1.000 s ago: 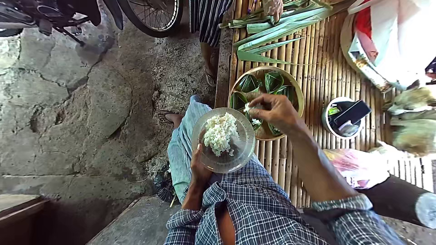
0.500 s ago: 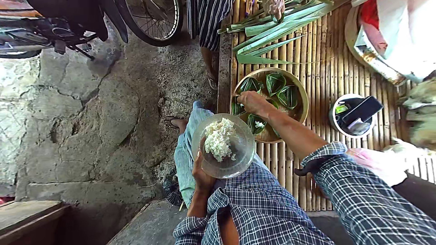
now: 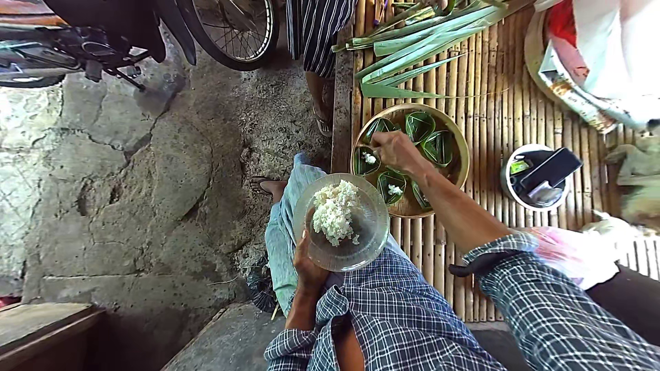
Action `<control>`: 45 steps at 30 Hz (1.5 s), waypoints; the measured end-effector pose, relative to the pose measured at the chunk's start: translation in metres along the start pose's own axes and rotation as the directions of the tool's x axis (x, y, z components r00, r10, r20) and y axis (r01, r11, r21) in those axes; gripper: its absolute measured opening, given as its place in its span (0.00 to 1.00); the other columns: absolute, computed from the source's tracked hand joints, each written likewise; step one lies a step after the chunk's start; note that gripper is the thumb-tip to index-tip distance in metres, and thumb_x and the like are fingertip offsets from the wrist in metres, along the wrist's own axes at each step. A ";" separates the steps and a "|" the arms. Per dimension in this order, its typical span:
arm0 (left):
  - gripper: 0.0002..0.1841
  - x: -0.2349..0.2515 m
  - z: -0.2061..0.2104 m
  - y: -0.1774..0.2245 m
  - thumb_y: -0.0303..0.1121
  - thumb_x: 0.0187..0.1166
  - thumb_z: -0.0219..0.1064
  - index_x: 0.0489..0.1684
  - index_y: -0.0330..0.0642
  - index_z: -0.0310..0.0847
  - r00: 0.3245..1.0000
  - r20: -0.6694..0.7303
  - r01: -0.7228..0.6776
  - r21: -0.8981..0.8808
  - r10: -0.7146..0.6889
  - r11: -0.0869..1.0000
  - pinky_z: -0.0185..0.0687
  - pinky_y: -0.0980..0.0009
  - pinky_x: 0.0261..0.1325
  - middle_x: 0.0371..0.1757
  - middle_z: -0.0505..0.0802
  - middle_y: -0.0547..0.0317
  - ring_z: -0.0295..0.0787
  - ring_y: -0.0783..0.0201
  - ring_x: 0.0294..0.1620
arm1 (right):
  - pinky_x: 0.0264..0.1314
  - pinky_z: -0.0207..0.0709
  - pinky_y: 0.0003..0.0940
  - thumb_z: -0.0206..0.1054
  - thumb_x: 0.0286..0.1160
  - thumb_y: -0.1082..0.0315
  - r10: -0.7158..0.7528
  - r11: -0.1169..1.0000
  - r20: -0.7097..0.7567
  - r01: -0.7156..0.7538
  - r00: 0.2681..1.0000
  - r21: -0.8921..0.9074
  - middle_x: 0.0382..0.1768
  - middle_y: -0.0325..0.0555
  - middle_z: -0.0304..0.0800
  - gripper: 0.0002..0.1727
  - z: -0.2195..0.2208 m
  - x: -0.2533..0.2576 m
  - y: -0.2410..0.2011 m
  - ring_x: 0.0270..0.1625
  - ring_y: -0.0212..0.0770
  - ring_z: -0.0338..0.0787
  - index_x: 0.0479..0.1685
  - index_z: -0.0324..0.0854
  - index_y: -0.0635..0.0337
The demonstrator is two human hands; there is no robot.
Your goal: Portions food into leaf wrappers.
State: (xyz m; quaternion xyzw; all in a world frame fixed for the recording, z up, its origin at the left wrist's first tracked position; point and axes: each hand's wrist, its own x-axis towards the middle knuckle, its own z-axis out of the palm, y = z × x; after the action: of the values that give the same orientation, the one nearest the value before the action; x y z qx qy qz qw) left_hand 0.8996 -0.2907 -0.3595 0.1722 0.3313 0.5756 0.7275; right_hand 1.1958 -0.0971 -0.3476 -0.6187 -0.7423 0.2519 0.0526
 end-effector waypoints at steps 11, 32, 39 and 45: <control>0.30 -0.002 0.006 -0.001 0.47 0.85 0.51 0.86 0.45 0.66 0.999 -0.041 0.003 0.075 0.000 0.997 0.79 0.49 0.76 0.74 0.84 0.47 0.82 0.54 0.73 | 0.50 0.92 0.31 0.68 0.76 0.70 -0.205 0.875 -0.228 0.283 0.952 0.392 0.46 0.39 0.95 0.09 -0.067 -0.096 -0.081 0.43 0.29 0.93 0.50 0.90 0.57; 0.25 -0.004 0.016 0.001 0.49 0.89 0.49 0.79 0.49 0.71 0.999 0.043 -0.035 0.133 0.030 0.990 0.82 0.60 0.73 0.69 0.89 0.63 0.86 0.66 0.69 | 0.46 0.86 0.50 0.65 0.75 0.68 -0.033 0.948 -0.009 0.034 0.999 0.316 0.48 0.56 0.89 0.17 0.019 -0.143 -0.154 0.44 0.52 0.92 0.59 0.88 0.61; 0.29 0.000 0.012 0.000 0.47 0.90 0.47 0.86 0.44 0.62 0.994 0.099 -0.057 0.114 0.046 0.992 0.78 0.60 0.77 0.76 0.83 0.57 0.81 0.63 0.75 | 0.48 0.88 0.36 0.62 0.78 0.75 -0.090 0.573 0.211 -0.123 0.973 0.811 0.45 0.50 0.90 0.12 -0.001 -0.143 -0.139 0.40 0.37 0.90 0.54 0.87 0.66; 0.28 -0.001 0.016 0.002 0.43 0.90 0.44 0.87 0.43 0.63 0.993 0.107 -0.064 0.105 0.053 0.992 0.78 0.59 0.78 0.77 0.83 0.55 0.80 0.62 0.76 | 0.66 0.86 0.47 0.59 0.76 0.80 -0.180 -0.090 0.256 -0.275 0.950 0.957 0.58 0.56 0.86 0.19 -0.017 -0.154 -0.125 0.56 0.48 0.91 0.67 0.76 0.68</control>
State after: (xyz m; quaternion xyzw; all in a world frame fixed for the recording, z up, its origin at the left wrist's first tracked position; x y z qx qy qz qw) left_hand 0.9091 -0.2886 -0.3466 0.2507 0.3182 0.5682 0.7163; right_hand 1.1262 -0.2509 -0.2421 -0.3554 -0.2875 0.8103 0.3668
